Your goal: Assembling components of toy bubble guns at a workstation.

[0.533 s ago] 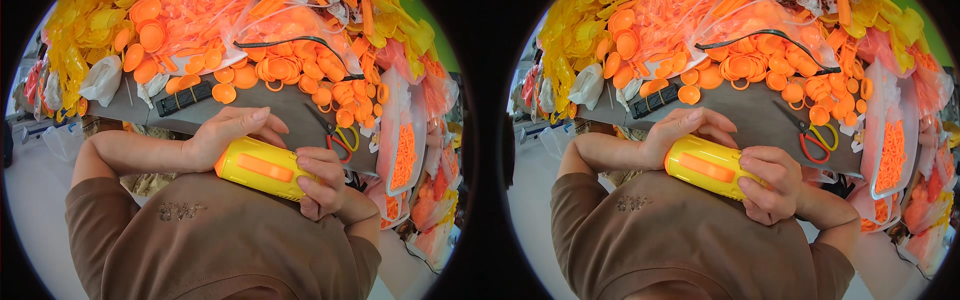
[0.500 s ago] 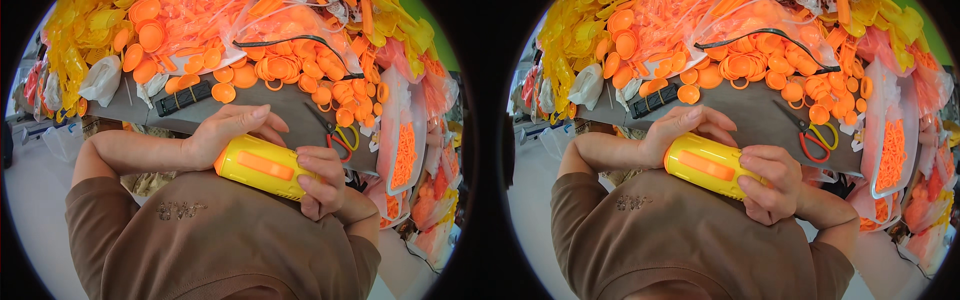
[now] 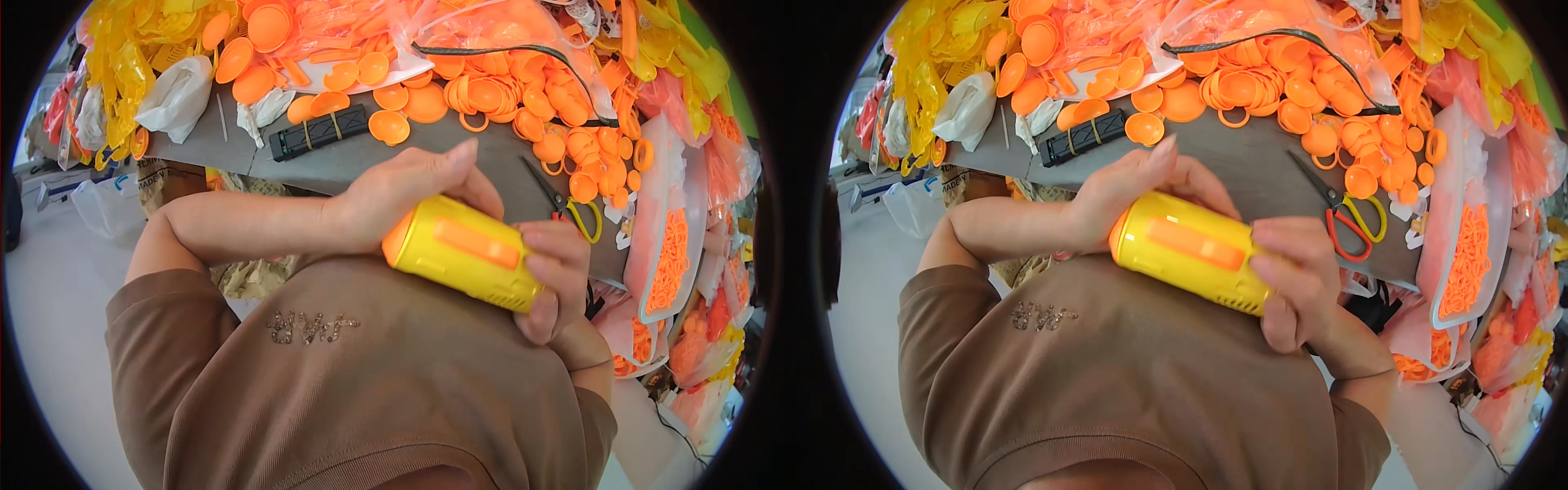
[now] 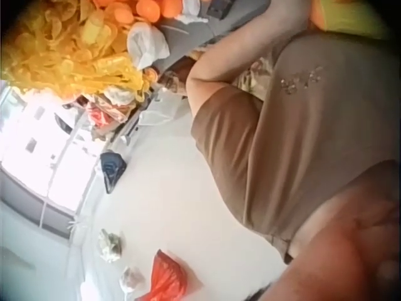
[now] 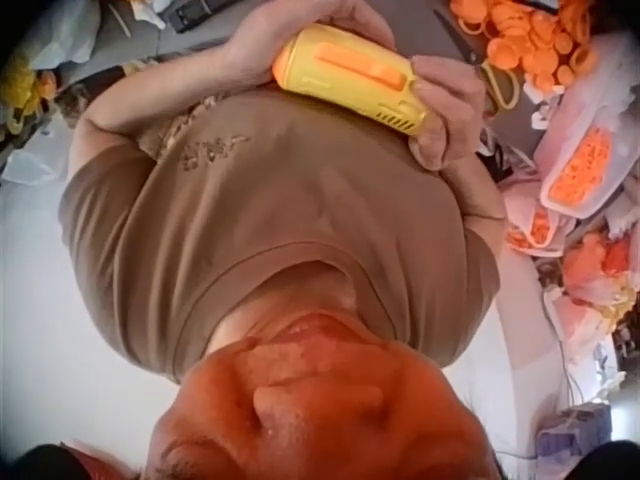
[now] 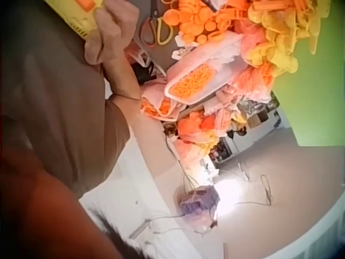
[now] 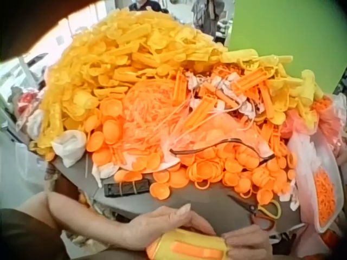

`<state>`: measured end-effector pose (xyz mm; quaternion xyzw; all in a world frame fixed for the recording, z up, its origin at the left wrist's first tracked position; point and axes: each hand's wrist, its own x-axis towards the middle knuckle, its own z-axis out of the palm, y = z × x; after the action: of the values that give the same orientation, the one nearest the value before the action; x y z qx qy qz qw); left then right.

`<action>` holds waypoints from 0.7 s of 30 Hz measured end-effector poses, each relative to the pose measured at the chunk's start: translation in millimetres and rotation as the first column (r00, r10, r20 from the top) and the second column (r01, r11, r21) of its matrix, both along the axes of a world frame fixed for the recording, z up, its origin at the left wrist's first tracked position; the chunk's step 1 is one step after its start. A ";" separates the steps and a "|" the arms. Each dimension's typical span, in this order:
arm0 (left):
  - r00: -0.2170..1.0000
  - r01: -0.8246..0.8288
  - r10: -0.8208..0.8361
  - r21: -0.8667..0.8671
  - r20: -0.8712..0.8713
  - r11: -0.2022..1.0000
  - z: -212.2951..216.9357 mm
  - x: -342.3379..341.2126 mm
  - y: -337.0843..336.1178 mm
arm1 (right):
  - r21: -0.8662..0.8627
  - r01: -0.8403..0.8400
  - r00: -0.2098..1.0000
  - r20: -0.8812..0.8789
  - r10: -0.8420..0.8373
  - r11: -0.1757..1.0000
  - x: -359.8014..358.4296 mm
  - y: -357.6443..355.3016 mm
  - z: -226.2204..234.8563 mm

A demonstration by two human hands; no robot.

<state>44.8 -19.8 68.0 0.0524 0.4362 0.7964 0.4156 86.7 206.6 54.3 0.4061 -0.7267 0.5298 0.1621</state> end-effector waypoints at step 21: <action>0.975 0.175 -0.190 -0.130 -0.114 0.976 51.4 12.9 -9.3 | 0.010 -0.093 0.960 -0.265 0.092 0.996 5.1 -13.0 31.9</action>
<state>57.7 -29.1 119.4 0.1173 0.5015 0.7224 0.4614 91.8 193.6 86.2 0.5064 -0.6781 0.4788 0.2335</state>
